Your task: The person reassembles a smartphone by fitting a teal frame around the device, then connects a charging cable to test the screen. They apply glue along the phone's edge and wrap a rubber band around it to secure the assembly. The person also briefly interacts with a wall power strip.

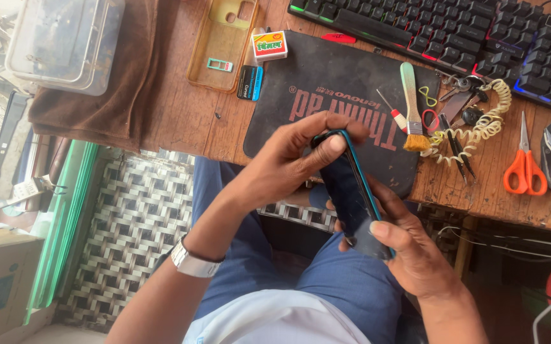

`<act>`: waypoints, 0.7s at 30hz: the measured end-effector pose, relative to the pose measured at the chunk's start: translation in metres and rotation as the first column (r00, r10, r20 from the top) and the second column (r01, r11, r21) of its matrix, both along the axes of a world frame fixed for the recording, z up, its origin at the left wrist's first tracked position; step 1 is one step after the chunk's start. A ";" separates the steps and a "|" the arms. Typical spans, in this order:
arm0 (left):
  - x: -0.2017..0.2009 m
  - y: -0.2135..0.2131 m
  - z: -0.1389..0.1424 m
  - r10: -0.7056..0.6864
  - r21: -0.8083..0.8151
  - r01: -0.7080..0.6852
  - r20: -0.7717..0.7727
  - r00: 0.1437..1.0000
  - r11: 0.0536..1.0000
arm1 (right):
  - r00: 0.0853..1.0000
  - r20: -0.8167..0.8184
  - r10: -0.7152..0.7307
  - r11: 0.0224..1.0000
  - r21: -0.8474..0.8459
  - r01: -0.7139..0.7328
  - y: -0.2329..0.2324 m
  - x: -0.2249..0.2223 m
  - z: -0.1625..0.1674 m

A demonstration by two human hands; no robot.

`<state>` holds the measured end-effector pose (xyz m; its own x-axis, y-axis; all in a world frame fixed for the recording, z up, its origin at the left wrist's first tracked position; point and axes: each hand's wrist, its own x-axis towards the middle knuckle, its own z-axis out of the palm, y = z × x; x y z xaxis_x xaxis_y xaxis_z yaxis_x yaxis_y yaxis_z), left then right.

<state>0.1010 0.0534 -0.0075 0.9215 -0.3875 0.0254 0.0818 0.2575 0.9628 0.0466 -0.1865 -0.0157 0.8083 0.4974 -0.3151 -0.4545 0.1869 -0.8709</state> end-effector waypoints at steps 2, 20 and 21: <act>0.001 0.004 -0.005 0.009 -0.014 -0.008 0.064 0.998 1.000 | 1.000 -0.017 0.011 1.000 -0.003 -0.011 -0.004 0.002 0.000; -0.010 -0.001 -0.011 0.318 0.055 -0.338 0.219 0.922 0.940 | 0.572 0.788 0.229 0.601 -0.576 0.553 0.049 0.015 0.035; -0.013 -0.004 -0.010 0.324 0.060 -0.347 0.233 0.917 0.936 | 0.535 0.817 0.215 0.588 -0.546 0.597 0.053 0.016 0.036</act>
